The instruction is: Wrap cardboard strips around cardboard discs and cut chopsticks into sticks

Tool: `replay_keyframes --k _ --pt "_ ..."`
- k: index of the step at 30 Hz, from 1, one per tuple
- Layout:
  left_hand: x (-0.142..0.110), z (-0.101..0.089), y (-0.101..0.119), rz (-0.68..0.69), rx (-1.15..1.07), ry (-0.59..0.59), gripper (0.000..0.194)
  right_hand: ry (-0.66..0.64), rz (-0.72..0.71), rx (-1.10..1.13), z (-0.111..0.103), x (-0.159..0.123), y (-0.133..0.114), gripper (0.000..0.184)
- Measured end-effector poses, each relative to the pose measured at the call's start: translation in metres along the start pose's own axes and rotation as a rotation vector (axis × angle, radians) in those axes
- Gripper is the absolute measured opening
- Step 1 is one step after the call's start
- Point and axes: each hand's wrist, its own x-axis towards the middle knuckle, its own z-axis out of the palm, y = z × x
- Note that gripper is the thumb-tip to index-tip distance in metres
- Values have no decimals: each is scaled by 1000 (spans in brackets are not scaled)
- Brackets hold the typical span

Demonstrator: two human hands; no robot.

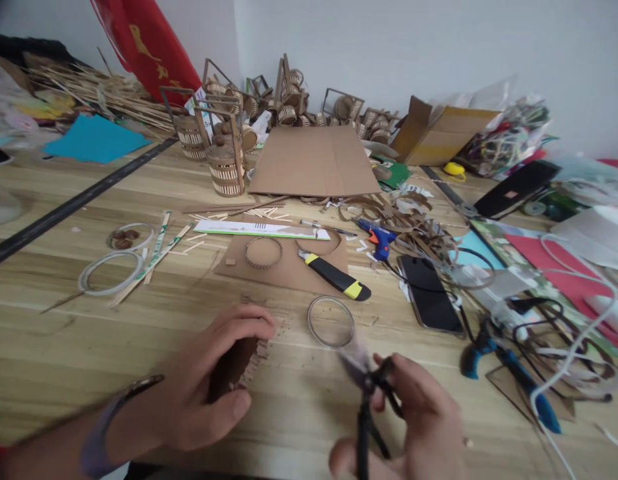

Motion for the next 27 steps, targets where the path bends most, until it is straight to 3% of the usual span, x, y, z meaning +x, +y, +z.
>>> replay_keyframes --k 6,9,18,27 --pt "-3 0 -2 -15 -34 -3 49 -161 -264 -88 21 9 -41 45" --pt "-4 1 -2 -4 -49 3 49 -194 -357 -155 24 12 -41 45" --pt "-3 2 0 1 -37 3 47 -209 -434 -215 33 15 -38 41" --pt "-2 2 2 -10 21 -3 48 -125 -565 -403 30 24 -42 41"
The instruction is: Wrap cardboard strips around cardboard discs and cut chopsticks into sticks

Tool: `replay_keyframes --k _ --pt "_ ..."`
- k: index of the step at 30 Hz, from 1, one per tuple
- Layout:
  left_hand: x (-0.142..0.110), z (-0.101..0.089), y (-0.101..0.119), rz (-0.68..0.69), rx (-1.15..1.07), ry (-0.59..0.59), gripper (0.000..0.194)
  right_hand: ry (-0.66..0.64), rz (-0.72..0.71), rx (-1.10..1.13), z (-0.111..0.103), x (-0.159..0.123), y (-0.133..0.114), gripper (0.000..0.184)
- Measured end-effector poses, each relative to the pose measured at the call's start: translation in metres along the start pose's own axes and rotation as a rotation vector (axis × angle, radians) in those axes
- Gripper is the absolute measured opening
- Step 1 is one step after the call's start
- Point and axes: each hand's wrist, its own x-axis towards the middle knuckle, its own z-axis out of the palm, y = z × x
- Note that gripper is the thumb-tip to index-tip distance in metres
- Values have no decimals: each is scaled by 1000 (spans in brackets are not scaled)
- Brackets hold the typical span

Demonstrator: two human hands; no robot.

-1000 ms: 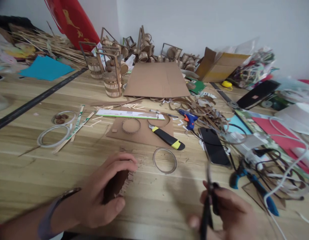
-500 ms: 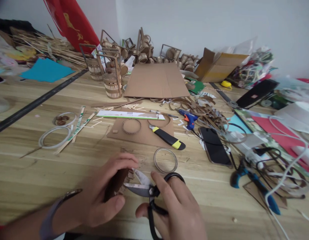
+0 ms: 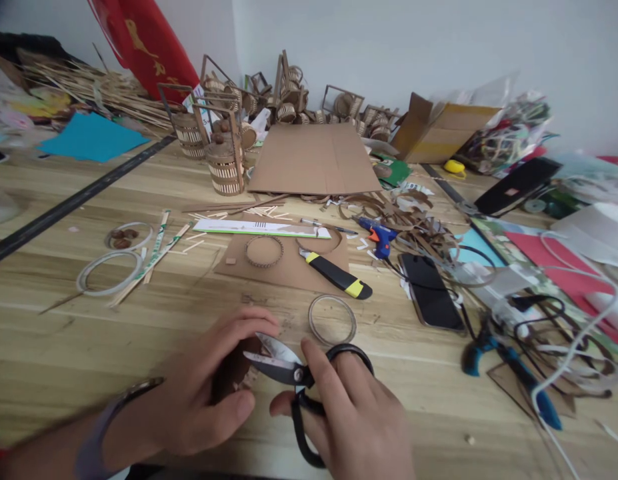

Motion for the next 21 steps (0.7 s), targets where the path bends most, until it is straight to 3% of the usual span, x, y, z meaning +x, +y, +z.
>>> replay_keyframes --k 7,12,21 --pt "-1 -1 0 -10 17 -16 50 32 34 119 7 -5 0 39" --pt "-1 -1 0 -21 28 -17 52 -25 68 158 8 -8 -1 36" --pt "3 0 1 -84 -20 -28 43 -34 -33 92 7 -2 3 33"
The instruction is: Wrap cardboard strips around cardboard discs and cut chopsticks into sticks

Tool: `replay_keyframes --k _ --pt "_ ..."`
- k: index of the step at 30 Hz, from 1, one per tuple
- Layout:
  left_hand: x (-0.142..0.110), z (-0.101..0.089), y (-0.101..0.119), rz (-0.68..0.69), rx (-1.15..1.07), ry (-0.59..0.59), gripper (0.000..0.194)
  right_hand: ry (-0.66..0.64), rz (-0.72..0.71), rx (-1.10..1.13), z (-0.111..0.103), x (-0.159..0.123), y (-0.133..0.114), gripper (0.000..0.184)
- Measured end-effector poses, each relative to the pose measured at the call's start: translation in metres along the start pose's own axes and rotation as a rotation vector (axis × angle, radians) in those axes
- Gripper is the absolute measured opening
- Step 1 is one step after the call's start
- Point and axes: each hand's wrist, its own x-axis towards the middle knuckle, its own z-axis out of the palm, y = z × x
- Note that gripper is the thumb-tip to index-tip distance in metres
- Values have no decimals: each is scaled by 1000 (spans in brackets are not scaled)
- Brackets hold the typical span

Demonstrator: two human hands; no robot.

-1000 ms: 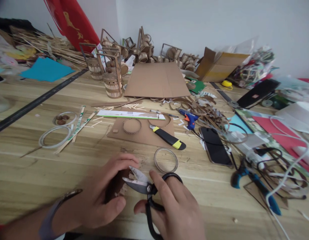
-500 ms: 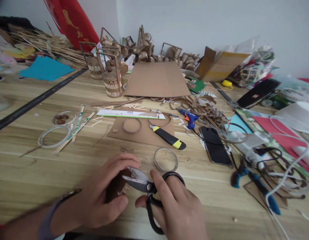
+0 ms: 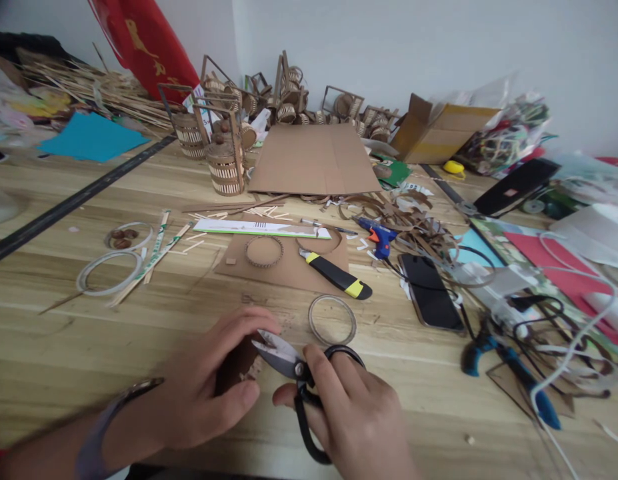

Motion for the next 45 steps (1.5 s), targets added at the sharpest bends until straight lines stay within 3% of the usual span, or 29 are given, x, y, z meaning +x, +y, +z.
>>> replay_keyframes --k 22,25,31,34,39,45 --pt "3 1 1 -44 31 3 37 -30 -14 -16 4 -1 12 27" --pt "1 0 0 -55 28 10 38 -35 79 124 3 0 10 27" --pt "-1 0 -1 -35 40 -1 48 -77 568 617 -4 18 1 20" --pt "-1 2 -1 -23 60 -10 55 -132 689 891 -8 33 -4 16" --pt "0 3 0 20 59 -33 56 -145 662 943 -10 49 -13 9" --pt "-1 3 0 58 60 -24 58 -193 662 907 -10 49 -15 8"
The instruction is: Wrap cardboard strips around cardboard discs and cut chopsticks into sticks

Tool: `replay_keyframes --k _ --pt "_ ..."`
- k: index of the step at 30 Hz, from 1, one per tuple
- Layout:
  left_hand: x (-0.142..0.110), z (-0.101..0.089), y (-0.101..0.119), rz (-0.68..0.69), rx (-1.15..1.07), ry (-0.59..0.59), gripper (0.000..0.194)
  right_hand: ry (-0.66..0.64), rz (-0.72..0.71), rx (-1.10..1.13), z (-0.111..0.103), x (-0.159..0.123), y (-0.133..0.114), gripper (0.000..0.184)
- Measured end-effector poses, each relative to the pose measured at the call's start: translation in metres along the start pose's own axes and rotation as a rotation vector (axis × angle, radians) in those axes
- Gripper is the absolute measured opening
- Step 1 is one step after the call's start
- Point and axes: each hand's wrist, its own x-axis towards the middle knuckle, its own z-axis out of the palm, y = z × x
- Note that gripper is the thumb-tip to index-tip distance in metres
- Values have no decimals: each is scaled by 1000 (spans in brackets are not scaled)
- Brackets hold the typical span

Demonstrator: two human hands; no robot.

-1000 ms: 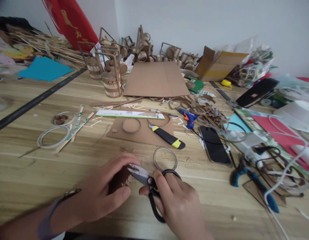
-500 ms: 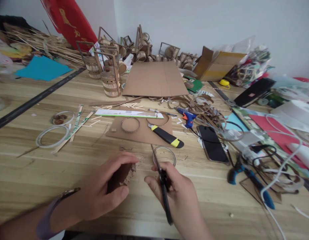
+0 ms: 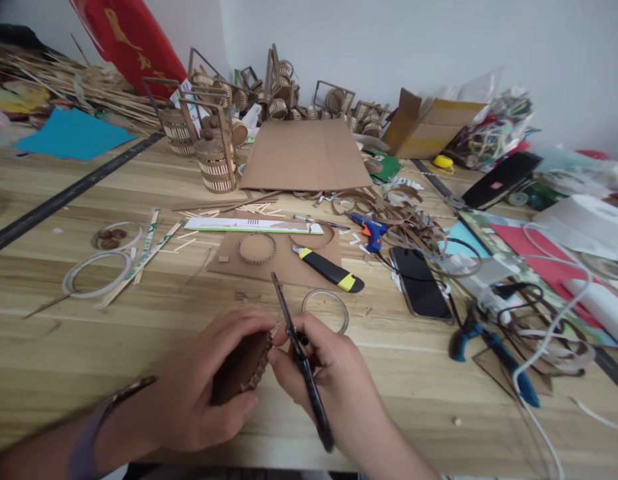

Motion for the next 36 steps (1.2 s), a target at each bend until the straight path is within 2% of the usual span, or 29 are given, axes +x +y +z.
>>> replay_keyframes --k 6,14,17,20,25,32,36 --pt "1 0 2 -4 34 -34 58 -125 105 73 0 -2 -1 10" --pt "-2 5 0 29 120 -44 59 -126 2 8 -2 -4 7 3" --pt "-3 7 0 10 157 -48 61 -131 27 3 -6 -5 11 5" --pt "-3 7 1 13 181 -26 65 -128 115 73 -9 -5 12 13" --pt "-4 5 2 63 215 31 65 -32 217 187 -6 0 9 22" --pt "-3 8 0 135 272 20 54 73 237 272 9 11 15 32" --pt "-4 10 0 128 304 8 47 106 204 236 18 13 14 29"
